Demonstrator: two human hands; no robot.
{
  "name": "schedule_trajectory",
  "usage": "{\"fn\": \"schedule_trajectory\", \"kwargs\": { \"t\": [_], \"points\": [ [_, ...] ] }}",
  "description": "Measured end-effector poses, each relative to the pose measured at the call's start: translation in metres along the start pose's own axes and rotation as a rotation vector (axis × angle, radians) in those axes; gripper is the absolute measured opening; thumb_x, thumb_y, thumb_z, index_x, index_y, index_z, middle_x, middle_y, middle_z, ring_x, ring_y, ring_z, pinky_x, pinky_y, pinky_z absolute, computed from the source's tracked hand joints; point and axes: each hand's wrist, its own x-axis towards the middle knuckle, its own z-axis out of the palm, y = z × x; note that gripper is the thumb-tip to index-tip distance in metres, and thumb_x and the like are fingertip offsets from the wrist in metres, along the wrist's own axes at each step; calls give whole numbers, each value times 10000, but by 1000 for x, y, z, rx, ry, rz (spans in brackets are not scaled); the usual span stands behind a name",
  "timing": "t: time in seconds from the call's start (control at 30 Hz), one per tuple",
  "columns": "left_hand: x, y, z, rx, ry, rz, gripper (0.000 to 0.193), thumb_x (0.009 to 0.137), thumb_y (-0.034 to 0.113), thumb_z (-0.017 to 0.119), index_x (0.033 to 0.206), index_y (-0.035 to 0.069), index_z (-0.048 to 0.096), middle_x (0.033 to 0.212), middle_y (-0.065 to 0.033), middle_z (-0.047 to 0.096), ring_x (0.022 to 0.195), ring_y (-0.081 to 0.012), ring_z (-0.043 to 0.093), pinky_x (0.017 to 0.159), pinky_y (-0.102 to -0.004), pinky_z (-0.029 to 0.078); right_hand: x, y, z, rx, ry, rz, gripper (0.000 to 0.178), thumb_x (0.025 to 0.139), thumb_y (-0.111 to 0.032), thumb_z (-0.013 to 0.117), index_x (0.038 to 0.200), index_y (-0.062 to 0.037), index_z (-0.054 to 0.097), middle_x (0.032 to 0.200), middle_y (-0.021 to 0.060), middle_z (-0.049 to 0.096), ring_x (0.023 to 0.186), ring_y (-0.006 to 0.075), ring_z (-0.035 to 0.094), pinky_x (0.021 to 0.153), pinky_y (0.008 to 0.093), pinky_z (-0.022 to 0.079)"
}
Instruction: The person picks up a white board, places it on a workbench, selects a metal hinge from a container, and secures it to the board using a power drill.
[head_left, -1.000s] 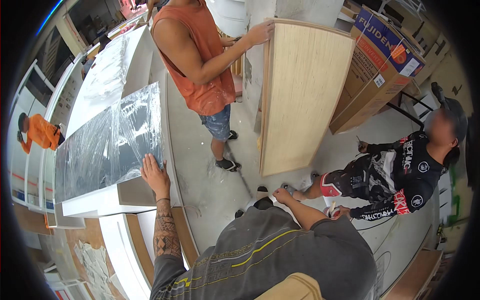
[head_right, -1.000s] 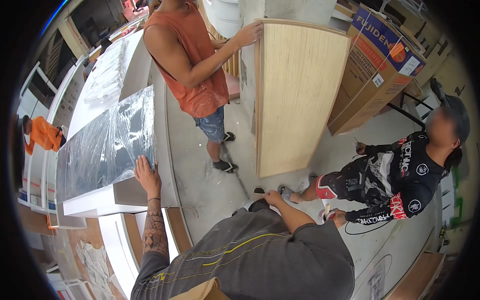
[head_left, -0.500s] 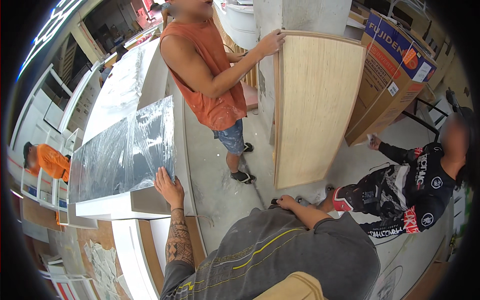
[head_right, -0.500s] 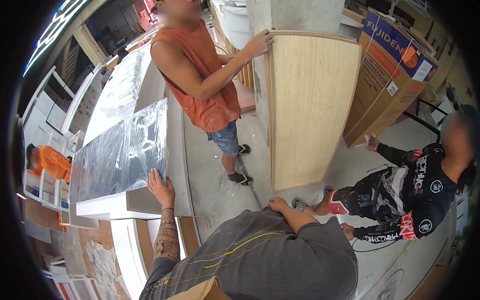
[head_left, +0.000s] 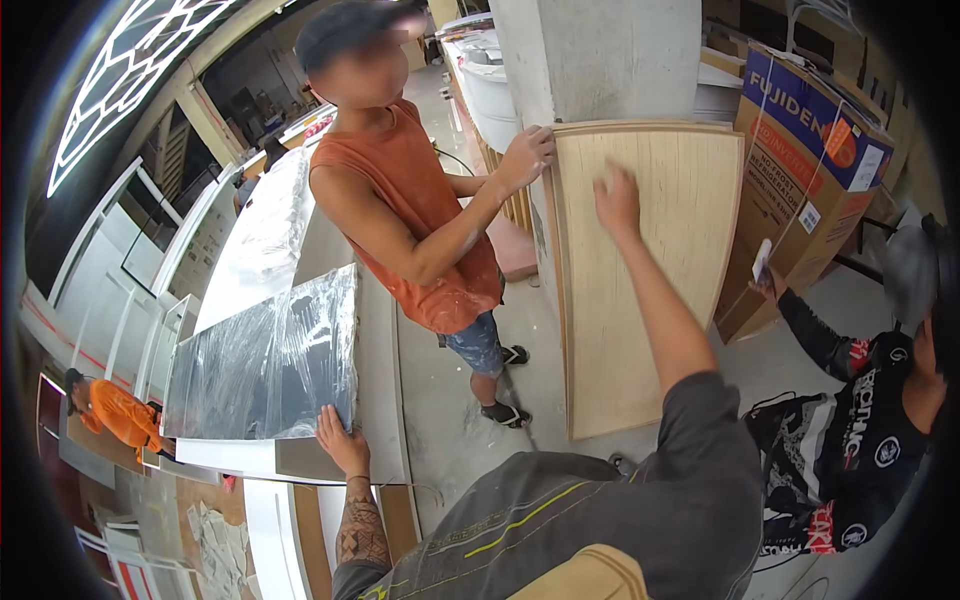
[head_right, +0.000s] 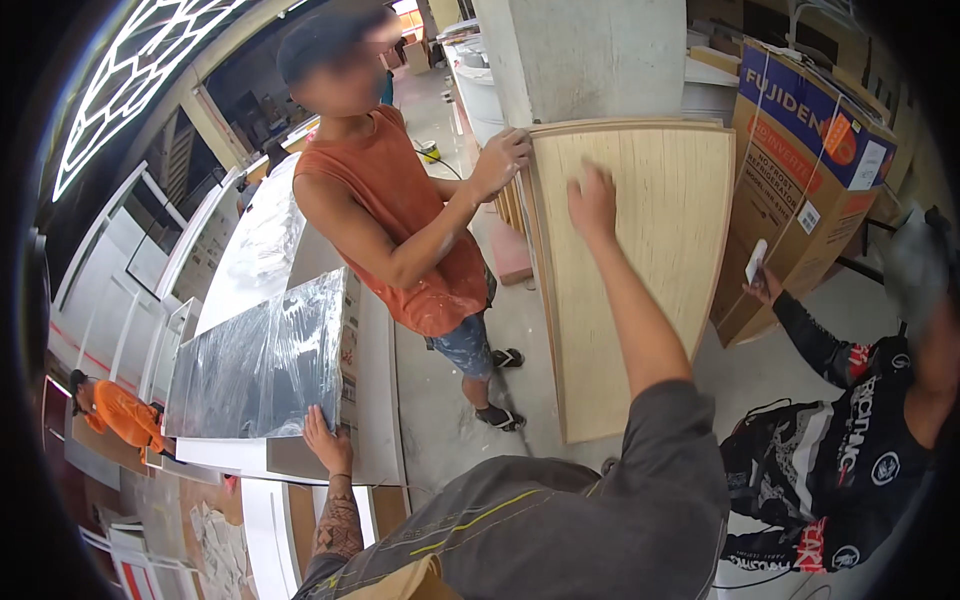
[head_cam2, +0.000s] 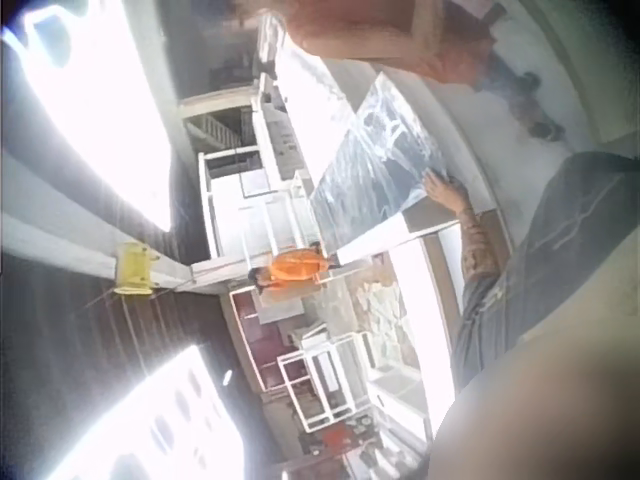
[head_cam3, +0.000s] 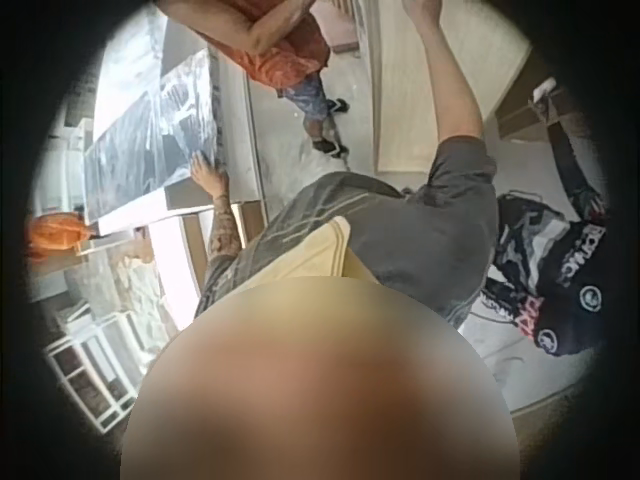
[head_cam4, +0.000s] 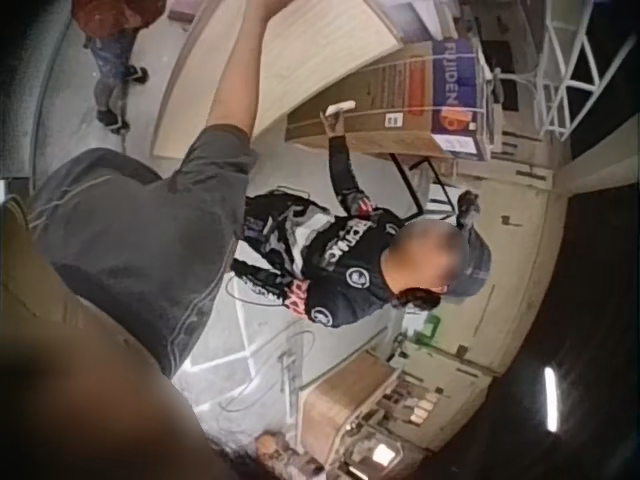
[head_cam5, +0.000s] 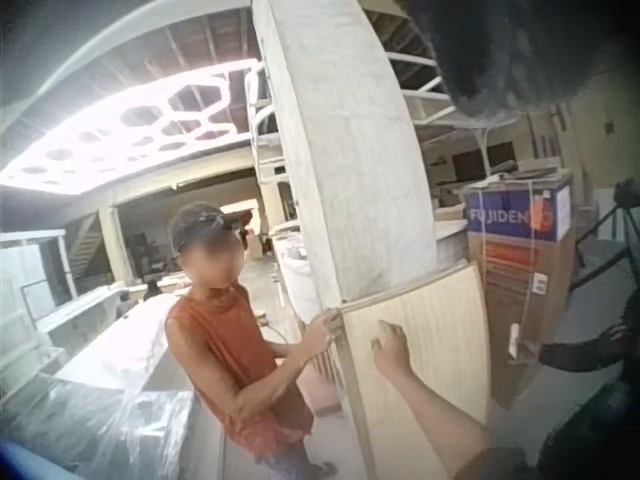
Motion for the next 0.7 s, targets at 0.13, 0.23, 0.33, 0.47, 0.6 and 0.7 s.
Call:
{"fn": "schedule_trajectory", "kwargs": {
  "t": [0.13,0.23,0.33,0.47,0.6,0.7],
  "points": [
    [14,12,8,27,-44,-52,841,769,53,725,1543,98,401,1592,-106,428,1496,-339,349,1245,-561,192,100,4,-6,-227,-13,-246,557,961,-214,615,1468,-20,488,1467,233,496,1398,401,430,1171,469,358],
    [18,12,11,47,-34,-85,866,760,45,730,1552,109,387,1599,-107,420,1499,-344,346,1240,-576,201,114,32,4,-415,-128,-282,556,962,-195,602,1480,-36,478,1488,221,471,1449,384,372,1205,512,300],
    [13,10,7,103,-75,-154,856,773,61,725,1555,106,380,1611,-113,404,1506,-355,331,1232,-598,205,105,39,12,-483,-176,-287,538,957,-166,592,1473,-55,489,1499,191,460,1465,367,351,1220,561,257],
    [15,9,-1,100,-155,-194,824,820,142,713,1565,98,364,1624,-131,381,1520,-371,299,1209,-656,189,110,23,6,-585,-274,-169,504,944,-116,570,1443,-72,515,1483,150,475,1424,356,393,1235,579,219],
    [33,39,-21,144,-434,-312,811,902,347,716,1574,83,347,1624,-160,372,1522,-363,304,1175,-723,141,98,20,-11,-568,-198,-103,463,925,-106,562,1387,-72,563,1427,158,520,1373,354,440,1234,574,216],
    [29,61,-25,-68,-224,-233,859,919,481,701,1581,78,330,1621,-168,375,1520,-358,314,1153,-753,99,86,16,-16,-489,65,-240,384,871,-99,607,1253,-75,637,1289,160,577,1249,373,502,1186,552,291]
  ]
}}
